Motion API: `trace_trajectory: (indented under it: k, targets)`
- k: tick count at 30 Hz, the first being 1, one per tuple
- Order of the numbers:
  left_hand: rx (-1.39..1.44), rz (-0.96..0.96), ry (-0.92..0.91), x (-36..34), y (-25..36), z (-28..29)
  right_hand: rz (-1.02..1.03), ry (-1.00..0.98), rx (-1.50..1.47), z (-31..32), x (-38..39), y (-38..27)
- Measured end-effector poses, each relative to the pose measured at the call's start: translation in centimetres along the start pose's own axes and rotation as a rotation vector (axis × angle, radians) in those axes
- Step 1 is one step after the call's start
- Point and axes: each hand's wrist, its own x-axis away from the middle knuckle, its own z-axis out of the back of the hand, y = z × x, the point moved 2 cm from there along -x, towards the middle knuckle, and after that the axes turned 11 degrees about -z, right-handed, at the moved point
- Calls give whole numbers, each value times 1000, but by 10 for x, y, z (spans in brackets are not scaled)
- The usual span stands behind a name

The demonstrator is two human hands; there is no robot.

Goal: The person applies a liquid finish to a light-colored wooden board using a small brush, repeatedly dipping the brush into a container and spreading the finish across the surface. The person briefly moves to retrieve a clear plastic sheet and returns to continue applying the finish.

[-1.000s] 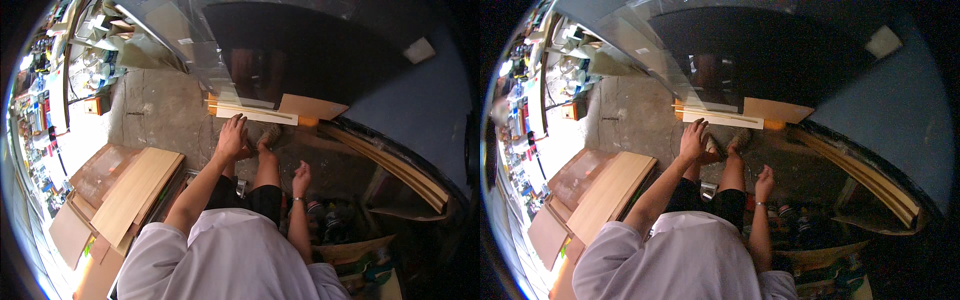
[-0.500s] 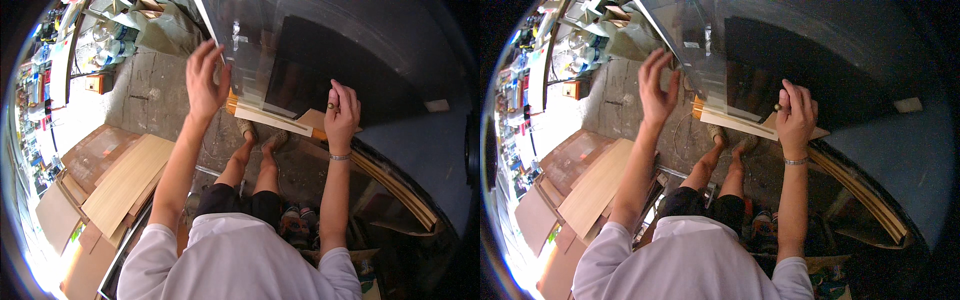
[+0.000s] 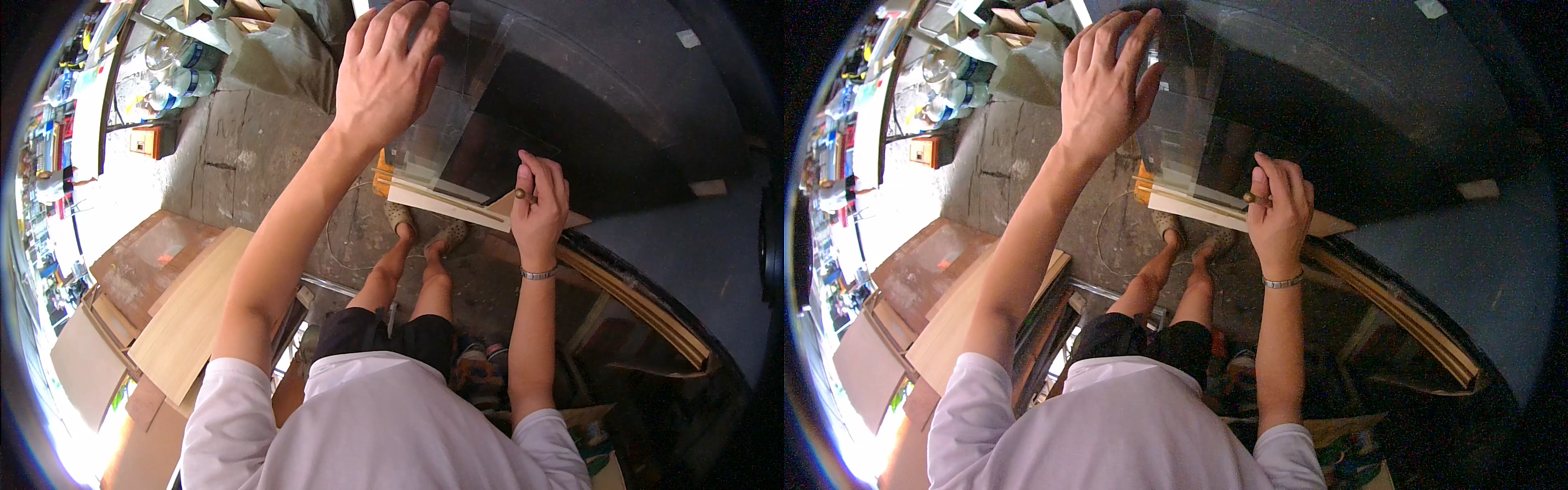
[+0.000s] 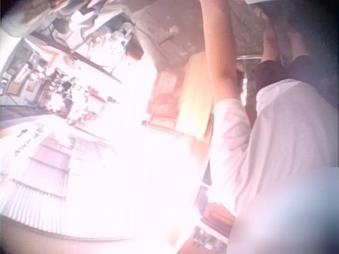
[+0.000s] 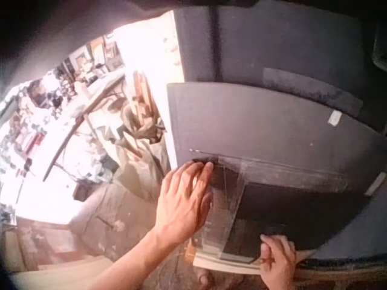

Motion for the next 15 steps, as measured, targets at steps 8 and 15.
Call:
trace_trajectory:
  k: [8,15]
  targets:
    - [-3,18,13,-6,-2,4,-1,2,-2,-6,3,-6]
    - [5,53,-138,-26,-11,19,-40,-7,-7,-5,3,-1]
